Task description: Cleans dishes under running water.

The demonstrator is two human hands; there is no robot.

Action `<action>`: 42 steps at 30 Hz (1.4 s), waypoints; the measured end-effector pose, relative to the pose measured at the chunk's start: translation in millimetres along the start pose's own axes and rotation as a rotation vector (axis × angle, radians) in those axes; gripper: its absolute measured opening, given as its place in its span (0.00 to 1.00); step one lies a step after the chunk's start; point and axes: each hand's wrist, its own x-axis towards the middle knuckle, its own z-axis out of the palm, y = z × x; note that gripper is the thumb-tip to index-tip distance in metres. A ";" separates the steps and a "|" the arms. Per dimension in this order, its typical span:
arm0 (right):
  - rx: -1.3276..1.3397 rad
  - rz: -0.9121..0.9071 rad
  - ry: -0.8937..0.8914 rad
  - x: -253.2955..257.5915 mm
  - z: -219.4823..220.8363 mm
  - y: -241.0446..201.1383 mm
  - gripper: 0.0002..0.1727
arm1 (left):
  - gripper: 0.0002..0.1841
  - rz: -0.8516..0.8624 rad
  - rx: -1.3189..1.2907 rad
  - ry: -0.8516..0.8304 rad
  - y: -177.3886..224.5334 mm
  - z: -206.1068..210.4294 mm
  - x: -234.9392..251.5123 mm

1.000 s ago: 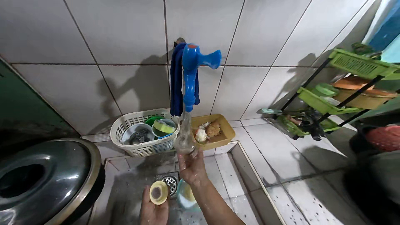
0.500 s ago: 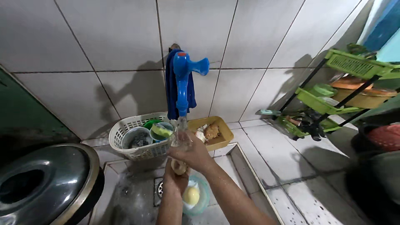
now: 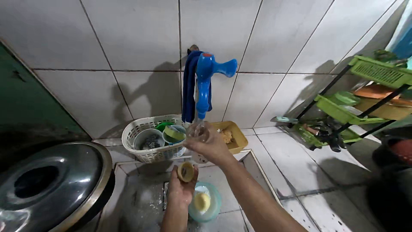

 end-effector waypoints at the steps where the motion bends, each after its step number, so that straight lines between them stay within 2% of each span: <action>1: -0.153 -0.018 -0.027 2.1 -2.7 -1.9 0.40 | 0.22 -0.011 -0.009 -0.010 -1.3 1.0 -0.5; 4: -0.656 -0.132 -0.259 4.6 -16.4 -16.4 0.38 | 0.24 -0.030 0.018 -0.026 -3.0 6.1 0.5; 7: -1.180 -0.134 -0.543 -1.9 -21.1 -27.3 0.33 | 0.24 -0.026 0.020 -0.052 -6.9 5.5 6.2; 10: -1.466 0.030 -0.699 -14.2 -9.5 -39.4 0.26 | 0.19 -0.044 -0.026 -0.090 -13.9 5.4 11.4; 12: -1.542 0.057 -0.726 -18.9 -3.7 -41.7 0.21 | 0.18 -0.082 -0.013 -0.098 -18.2 5.9 14.4; 14: -1.536 0.027 -0.682 -24.1 -4.7 -46.1 0.18 | 0.20 -0.102 0.016 -0.135 -23.2 4.4 20.5; 16: -1.503 0.042 -0.640 -26.5 -9.5 -54.5 0.22 | 0.20 -0.093 0.055 -0.145 -24.5 9.6 20.3; 21: -1.259 -0.024 -0.377 -37.9 -39.1 -47.3 0.30 | 0.11 -0.069 0.276 -0.156 -10.4 34.6 9.5; 23: -1.210 0.031 -0.319 -44.9 -51.2 -36.0 0.33 | 0.13 0.004 0.390 -0.245 -6.8 38.1 14.7; 26: -1.074 0.095 -0.214 -65.8 -64.7 -16.5 0.34 | 0.17 0.195 0.771 -0.250 0.7 57.9 9.2; 29: -0.919 0.343 -0.238 -82.8 -69.3 -3.4 0.36 | 0.22 0.383 1.125 -0.316 9.0 73.4 4.4; 32: -0.781 0.456 -0.252 -97.3 -70.0 20.4 0.38 | 0.24 0.500 1.363 -0.458 18.9 80.4 9.3; 34: -0.638 0.504 -0.251 -105.0 -67.2 32.7 0.40 | 0.27 0.407 1.350 -0.450 23.2 81.6 8.0; 36: -0.430 0.514 -0.190 -109.9 -61.8 49.3 0.40 | 0.24 0.299 1.160 -0.422 23.3 73.9 4.3; 37: -0.324 0.508 -0.142 -110.1 -57.2 56.4 0.39 | 0.21 0.277 1.058 -0.462 23.4 67.1 0.9; 39: -0.185 0.479 -0.089 -104.5 -45.6 67.0 0.37 | 0.17 0.301 0.924 -0.539 21.9 54.3 -11.5; 42: -0.162 0.362 -0.146 -83.7 -23.8 69.7 0.37 | 0.19 0.396 0.709 -0.505 21.9 38.8 -25.9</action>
